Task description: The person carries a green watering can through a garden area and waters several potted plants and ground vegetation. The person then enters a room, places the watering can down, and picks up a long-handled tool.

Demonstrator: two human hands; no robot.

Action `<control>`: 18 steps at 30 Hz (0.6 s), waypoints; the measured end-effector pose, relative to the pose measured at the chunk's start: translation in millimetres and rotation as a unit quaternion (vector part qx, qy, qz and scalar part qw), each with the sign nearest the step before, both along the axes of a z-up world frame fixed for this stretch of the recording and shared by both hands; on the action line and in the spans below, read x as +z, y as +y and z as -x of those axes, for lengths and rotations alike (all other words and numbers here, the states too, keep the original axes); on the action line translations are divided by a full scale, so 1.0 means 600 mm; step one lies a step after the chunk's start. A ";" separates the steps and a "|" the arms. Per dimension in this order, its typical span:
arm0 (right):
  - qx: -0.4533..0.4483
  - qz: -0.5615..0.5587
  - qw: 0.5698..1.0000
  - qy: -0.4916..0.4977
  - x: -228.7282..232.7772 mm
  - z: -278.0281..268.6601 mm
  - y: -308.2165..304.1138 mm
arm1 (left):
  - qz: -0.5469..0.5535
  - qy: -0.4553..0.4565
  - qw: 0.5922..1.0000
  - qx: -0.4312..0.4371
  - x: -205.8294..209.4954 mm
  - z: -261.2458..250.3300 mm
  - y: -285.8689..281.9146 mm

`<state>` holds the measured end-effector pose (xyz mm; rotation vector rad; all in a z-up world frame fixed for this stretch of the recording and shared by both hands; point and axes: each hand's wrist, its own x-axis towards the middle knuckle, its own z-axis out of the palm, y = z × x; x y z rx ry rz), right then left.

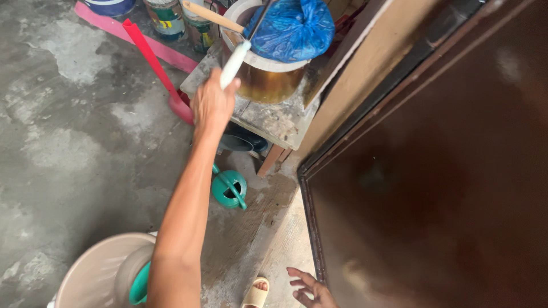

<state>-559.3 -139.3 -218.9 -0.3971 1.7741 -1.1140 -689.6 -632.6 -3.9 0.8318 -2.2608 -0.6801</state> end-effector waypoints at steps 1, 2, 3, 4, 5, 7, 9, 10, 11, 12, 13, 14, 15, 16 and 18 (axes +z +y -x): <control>-0.010 -0.003 1.000 -0.005 -0.023 -0.005 0.026 | -0.009 0.043 0.999 0.000 0.000 -0.034 0.037; -0.019 -0.004 1.000 -0.012 -0.043 -0.016 0.048 | -0.016 0.084 0.996 -0.001 -0.001 -0.070 0.074; -0.028 -0.005 0.999 -0.019 -0.058 -0.027 0.069 | -0.157 0.121 0.979 -0.042 -0.004 -0.104 0.116; -0.074 0.037 0.993 -0.088 -0.069 -0.031 0.087 | -0.294 0.156 0.939 -0.083 -0.009 -0.139 0.159; -0.119 0.078 0.977 -0.157 -0.074 -0.032 0.101 | -0.349 0.190 0.908 -0.136 -0.013 -0.171 0.193; -0.123 0.113 0.974 -0.151 -0.056 -0.059 0.120 | -0.414 0.241 0.860 -0.175 -0.024 -0.225 0.262; -0.040 0.097 0.995 0.001 -0.007 -0.081 0.139 | -0.443 0.278 0.839 -0.147 -0.048 -0.267 0.346; -0.038 0.095 0.995 0.022 0.023 -0.090 0.143 | -0.468 0.284 0.826 -0.138 -0.062 -0.287 0.386; -0.036 0.093 0.994 0.044 0.053 -0.099 0.145 | -0.492 0.289 0.811 -0.129 -0.076 -0.306 0.425; -0.032 0.089 0.993 0.066 0.084 -0.108 0.150 | -0.515 0.296 0.796 -0.118 -0.091 -0.327 0.462; -0.036 0.086 0.993 0.076 0.115 -0.119 0.159 | -0.529 0.278 0.794 -0.109 -0.105 -0.350 0.497; -0.040 0.084 0.992 0.088 0.143 -0.126 0.167 | -0.540 0.261 0.793 -0.102 -0.118 -0.368 0.528; -0.043 0.082 0.991 0.101 0.168 -0.132 0.174 | -0.551 0.245 0.792 -0.094 -0.130 -0.385 0.561; -0.054 0.093 0.989 0.103 0.191 -0.143 0.185 | -0.564 0.235 0.787 -0.085 -0.142 -0.403 0.597; -0.077 0.116 0.984 0.107 0.227 -0.160 0.210 | -0.586 0.215 0.778 -0.067 -0.164 -0.430 0.663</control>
